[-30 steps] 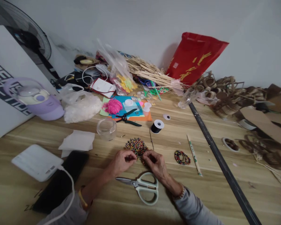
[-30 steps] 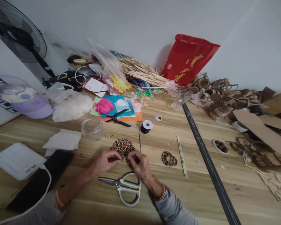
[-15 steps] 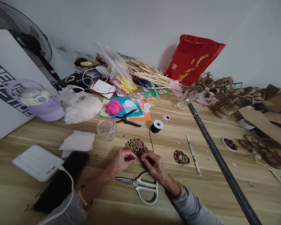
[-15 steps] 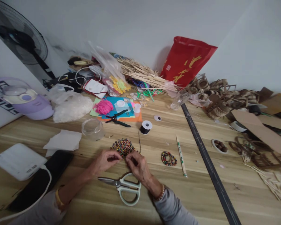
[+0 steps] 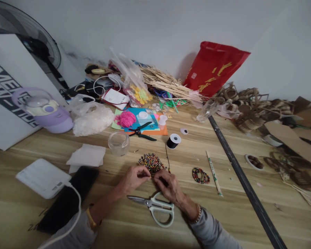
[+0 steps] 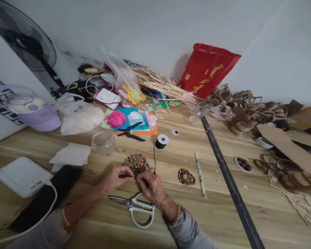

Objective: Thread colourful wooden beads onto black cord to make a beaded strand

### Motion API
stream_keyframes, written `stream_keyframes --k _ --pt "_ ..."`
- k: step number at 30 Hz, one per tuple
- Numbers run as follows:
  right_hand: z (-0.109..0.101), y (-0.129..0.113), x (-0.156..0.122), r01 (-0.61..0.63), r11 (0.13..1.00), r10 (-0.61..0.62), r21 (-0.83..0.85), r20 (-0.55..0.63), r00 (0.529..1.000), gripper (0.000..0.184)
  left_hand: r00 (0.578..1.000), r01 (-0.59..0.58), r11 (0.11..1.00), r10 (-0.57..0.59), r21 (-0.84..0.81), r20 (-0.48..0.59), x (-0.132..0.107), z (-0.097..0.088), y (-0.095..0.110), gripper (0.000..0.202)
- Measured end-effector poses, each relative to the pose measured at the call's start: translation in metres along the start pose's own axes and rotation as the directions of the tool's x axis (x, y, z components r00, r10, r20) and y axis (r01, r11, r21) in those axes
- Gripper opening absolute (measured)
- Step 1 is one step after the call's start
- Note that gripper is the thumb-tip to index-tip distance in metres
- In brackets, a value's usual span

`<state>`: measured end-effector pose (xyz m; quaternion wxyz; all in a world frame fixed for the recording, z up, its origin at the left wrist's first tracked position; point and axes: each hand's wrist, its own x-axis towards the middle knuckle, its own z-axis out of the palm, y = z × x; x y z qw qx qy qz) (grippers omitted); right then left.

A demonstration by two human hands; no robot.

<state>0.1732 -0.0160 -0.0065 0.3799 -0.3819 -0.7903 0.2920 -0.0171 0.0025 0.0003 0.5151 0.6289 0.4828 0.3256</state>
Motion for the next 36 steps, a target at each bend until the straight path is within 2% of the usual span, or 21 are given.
stream_keyframes --k 8,18,36 --pt "-0.002 -0.002 0.001 0.012 1.000 -0.012 0.001 0.011 1.000 0.012 0.999 0.043 0.999 -0.043 -0.012 0.011 0.002 0.000 -0.010 0.006" --pt "-0.003 -0.003 0.002 0.006 1.000 -0.006 0.017 0.019 1.000 0.012 0.999 0.046 0.998 -0.045 -0.045 0.029 0.001 -0.002 -0.006 0.009" --pt "0.000 -0.001 0.001 0.020 1.000 -0.021 0.014 0.037 0.999 0.014 0.995 -0.081 0.996 0.083 -0.028 0.063 0.002 -0.002 -0.014 0.013"
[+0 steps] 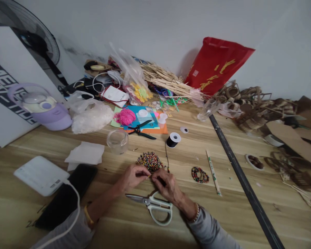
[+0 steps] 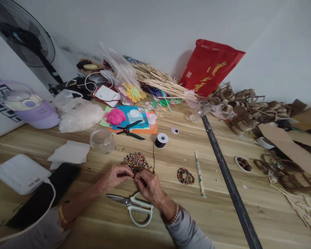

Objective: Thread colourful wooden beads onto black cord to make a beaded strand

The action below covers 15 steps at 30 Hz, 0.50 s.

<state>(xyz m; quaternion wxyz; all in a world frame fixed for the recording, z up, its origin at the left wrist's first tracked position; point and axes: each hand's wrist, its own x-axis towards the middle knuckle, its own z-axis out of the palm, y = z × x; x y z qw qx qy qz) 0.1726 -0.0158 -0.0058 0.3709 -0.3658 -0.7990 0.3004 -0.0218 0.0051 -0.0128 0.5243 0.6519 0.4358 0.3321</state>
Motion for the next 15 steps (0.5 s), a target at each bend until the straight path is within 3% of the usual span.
stream_keyframes --k 15 --pt "-0.0011 -0.0028 0.0016 0.006 1.000 -0.006 0.000 -0.014 1.000 0.016 1.000 -0.003 0.999 0.003 0.044 -0.003 0.0003 -0.0009 0.0045 0.012"
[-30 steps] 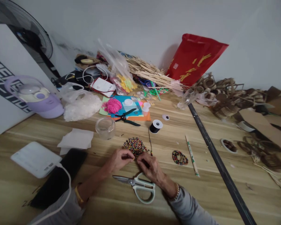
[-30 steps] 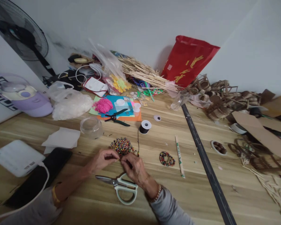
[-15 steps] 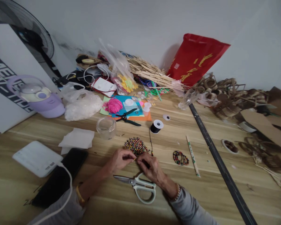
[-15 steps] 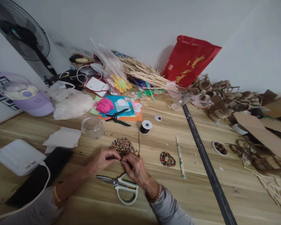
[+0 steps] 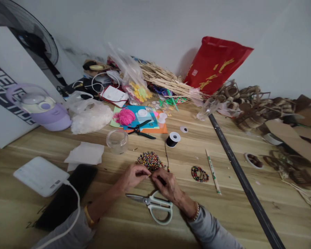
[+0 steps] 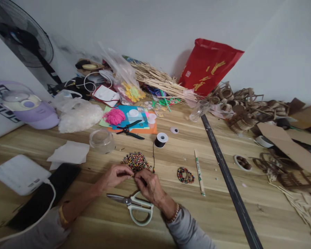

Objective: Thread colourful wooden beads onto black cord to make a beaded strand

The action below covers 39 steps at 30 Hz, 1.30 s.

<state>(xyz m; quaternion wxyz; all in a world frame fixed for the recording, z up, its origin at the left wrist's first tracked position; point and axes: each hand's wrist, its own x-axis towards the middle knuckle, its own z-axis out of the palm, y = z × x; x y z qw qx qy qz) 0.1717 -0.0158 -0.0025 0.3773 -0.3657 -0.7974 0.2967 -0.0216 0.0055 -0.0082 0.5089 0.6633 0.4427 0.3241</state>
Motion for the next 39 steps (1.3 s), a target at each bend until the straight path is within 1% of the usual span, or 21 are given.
stream_keyframes --k 9,17,23,33,39 --pt "-0.0003 -0.0011 0.0015 0.006 1.000 -0.006 -0.004 -0.006 1.000 0.016 1.000 0.007 1.000 -0.007 -0.001 0.011 0.0006 0.0008 -0.0020 0.012" --pt "0.0003 0.0009 -0.0004 -0.009 1.000 0.009 -0.008 0.010 1.000 0.015 1.000 -0.004 1.000 0.003 0.013 0.022 -0.0002 -0.0003 0.0026 0.012" --pt "-0.0014 -0.0025 0.0016 -0.010 1.000 0.010 0.002 0.008 1.000 0.017 1.000 -0.009 1.000 0.009 0.016 0.007 0.0001 0.0005 -0.0010 0.012" --pt "0.0007 0.0011 -0.0004 -0.009 1.000 0.009 -0.015 0.018 1.000 0.017 1.000 0.001 1.000 -0.001 0.003 0.005 -0.0003 0.0022 -0.0026 0.012" --pt "0.0003 -0.0002 0.0002 -0.008 1.000 0.009 -0.019 0.022 1.000 0.017 1.000 0.011 1.000 -0.011 -0.002 0.018 -0.0004 0.0017 0.0005 0.013"
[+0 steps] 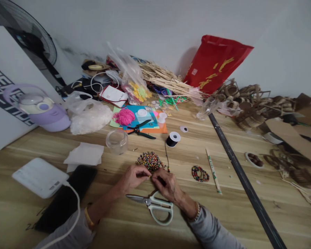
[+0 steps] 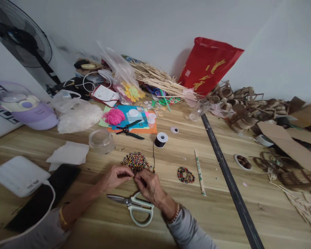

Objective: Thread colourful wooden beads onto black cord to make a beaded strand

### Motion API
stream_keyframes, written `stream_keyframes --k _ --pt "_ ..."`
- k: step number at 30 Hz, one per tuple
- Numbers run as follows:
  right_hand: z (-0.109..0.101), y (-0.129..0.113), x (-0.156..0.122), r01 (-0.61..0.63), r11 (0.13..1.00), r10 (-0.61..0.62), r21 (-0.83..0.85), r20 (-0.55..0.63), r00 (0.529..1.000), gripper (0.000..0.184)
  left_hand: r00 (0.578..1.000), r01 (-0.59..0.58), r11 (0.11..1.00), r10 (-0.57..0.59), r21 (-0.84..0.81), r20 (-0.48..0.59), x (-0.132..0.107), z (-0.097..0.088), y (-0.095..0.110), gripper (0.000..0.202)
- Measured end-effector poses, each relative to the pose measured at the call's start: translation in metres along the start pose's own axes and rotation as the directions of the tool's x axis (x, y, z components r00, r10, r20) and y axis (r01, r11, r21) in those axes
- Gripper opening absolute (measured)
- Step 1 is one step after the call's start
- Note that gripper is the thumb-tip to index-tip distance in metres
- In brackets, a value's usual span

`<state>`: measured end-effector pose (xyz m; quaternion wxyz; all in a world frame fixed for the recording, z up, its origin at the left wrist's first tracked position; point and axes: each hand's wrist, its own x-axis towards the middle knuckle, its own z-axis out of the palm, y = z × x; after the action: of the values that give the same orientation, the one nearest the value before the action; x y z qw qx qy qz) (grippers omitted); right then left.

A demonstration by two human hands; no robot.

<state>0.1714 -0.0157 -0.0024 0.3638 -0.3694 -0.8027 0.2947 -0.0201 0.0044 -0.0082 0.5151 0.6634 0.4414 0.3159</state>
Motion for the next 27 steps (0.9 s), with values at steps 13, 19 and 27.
stream_keyframes --k 13,19,27 --pt "0.0009 0.0007 0.0000 0.012 1.000 -0.012 -0.001 -0.005 1.000 0.015 0.996 0.077 0.997 -0.077 -0.029 -0.033 -0.0004 0.0025 0.0049 0.007" --pt "0.0009 0.0018 -0.0006 0.012 1.000 -0.012 -0.002 0.011 1.000 0.016 0.995 0.097 0.995 -0.097 -0.029 -0.028 -0.0011 0.0027 0.0058 0.005" --pt "0.0009 0.0009 0.0002 0.020 1.000 -0.020 -0.010 0.013 1.000 0.016 0.995 0.099 0.995 -0.100 -0.030 -0.031 -0.0016 0.0033 0.0042 0.004"
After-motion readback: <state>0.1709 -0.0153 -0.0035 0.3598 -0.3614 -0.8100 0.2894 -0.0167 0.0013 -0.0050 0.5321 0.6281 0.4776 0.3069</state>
